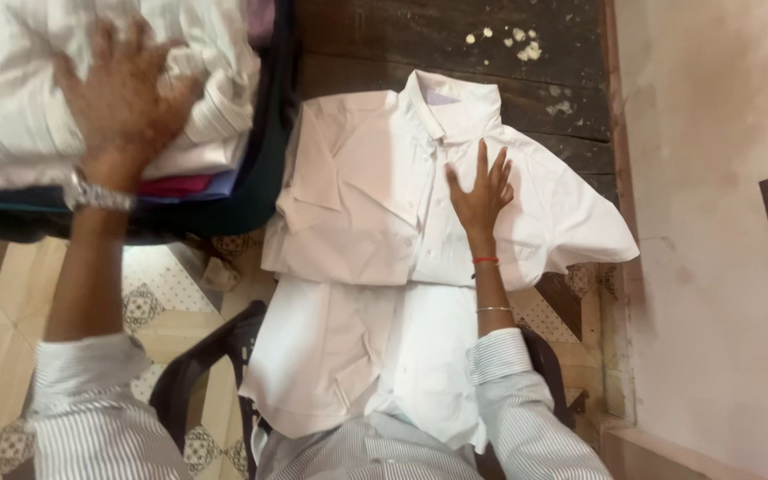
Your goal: The person buttons a striped shirt while seated, folds it, and then places it into a suitcase containing other items of clothing.
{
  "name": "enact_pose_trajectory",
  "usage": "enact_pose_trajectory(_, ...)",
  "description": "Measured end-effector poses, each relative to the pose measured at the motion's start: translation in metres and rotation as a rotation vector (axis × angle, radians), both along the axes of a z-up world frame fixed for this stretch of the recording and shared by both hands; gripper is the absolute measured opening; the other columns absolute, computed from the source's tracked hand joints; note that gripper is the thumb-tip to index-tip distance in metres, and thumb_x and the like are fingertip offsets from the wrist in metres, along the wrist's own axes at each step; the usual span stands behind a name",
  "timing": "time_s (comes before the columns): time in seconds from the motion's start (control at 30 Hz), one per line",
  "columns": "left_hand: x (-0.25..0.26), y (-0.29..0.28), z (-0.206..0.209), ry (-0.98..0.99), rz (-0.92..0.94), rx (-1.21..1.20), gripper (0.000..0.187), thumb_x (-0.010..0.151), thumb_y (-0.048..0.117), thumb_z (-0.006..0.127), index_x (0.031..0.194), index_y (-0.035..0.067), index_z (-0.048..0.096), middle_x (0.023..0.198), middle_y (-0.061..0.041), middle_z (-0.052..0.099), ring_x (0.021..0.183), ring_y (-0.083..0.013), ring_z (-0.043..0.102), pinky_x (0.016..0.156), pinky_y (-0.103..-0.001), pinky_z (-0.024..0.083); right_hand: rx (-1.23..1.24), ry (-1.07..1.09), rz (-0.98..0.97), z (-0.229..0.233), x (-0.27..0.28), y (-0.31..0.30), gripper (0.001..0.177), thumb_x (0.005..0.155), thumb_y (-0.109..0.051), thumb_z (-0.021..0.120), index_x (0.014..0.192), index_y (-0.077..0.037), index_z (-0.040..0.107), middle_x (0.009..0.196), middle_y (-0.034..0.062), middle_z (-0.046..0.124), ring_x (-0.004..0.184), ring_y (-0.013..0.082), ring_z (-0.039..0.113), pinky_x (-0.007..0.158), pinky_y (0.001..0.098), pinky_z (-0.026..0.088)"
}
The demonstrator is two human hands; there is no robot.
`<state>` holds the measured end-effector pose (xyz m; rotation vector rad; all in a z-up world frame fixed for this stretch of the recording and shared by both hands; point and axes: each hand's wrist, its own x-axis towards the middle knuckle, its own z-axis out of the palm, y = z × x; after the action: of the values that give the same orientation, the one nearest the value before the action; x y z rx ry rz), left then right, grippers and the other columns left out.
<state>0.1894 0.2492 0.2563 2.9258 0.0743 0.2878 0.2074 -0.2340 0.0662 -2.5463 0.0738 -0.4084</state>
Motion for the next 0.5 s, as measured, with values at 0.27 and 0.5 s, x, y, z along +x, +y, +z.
enact_pose_trajectory(0.27, 0.015, 0.017, -0.006, 0.016, -0.029, 0.026, 0.061, 0.101, 0.068, 0.042, 0.155, 0.041, 0.043, 0.174, 0.0, 0.018, 0.159, -0.0274, 0.009, 0.121, -0.07, 0.004, -0.164, 0.402, 0.048, -0.026, 0.078, 0.022, 0.126, 0.059, -0.094, 0.062, 0.163, -0.034, 0.024, 0.168, 0.0307, -0.006, 0.144, 0.0647, -0.022, 0.101, 0.0864, -0.015)
enact_pose_trajectory(0.5, 0.005, 0.008, -0.003, 0.009, 0.043, -0.034, 0.07, 0.101, 0.076, 0.038, 0.161, 0.04, 0.034, 0.176, 0.007, 0.009, 0.163, -0.0176, 0.003, 0.129, -0.056, -0.005, -0.2, 0.297, -0.014, -0.018, 0.23, 0.043, 0.119, 0.068, -0.098, 0.053, 0.164, -0.033, 0.025, 0.171, 0.0283, -0.002, 0.149, 0.0615, -0.017, 0.106, 0.086, -0.014)
